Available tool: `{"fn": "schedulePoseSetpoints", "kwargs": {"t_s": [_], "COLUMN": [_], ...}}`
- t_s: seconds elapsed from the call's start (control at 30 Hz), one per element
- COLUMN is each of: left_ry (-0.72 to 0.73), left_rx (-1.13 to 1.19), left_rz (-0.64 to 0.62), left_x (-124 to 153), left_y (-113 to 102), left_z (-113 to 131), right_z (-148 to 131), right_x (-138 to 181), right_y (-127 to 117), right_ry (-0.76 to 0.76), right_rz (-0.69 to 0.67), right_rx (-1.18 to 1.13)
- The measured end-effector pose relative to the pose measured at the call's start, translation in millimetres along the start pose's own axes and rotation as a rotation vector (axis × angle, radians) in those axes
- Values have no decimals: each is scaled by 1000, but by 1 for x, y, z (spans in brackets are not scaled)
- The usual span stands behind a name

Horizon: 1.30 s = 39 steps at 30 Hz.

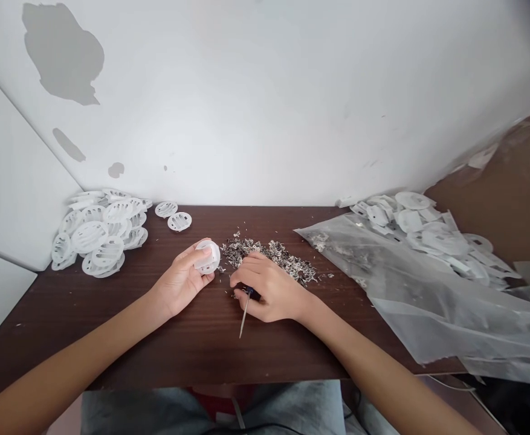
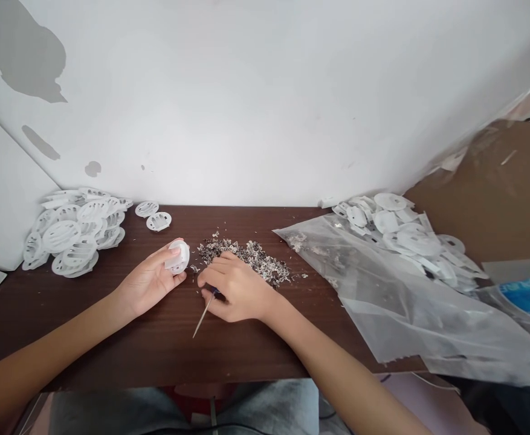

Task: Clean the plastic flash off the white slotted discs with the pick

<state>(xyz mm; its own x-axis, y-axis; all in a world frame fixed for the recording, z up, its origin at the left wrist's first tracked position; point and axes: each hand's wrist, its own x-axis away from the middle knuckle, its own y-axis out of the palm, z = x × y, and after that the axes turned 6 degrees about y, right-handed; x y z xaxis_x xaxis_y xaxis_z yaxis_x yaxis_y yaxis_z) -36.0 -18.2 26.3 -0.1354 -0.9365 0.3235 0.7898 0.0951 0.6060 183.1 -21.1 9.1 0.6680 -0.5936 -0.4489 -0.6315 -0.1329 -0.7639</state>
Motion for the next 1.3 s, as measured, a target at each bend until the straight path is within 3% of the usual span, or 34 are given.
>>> {"fn": "schedulePoseSetpoints", "kwargs": {"t_s": [0.23,0.63,0.77,0.93,1.1,1.3], "left_ry": [4,145,110,-45,-137,-199], "left_rx": [108,-180,-140,-69,-49,-90], "left_rz": [79,-117,-123,-200,-208,-129], "left_x": [-5,3,1,-1,-3,-3], "left_y": [0,1,-2,-4,-4,-2], "left_z": [6,1,7,12,14,18], "right_z": [7,1,0,-1,-2,-3], "right_x": [-1,0,-2,-3,-2,-2], "right_y": [-5,-3,-8,-7,-3,-1], "right_ry": [-57,102,155,162,113,132], "right_rz": [-161,-172,-245,-286,-211,22], "right_rx": [265,140,165,225,249,98]}}
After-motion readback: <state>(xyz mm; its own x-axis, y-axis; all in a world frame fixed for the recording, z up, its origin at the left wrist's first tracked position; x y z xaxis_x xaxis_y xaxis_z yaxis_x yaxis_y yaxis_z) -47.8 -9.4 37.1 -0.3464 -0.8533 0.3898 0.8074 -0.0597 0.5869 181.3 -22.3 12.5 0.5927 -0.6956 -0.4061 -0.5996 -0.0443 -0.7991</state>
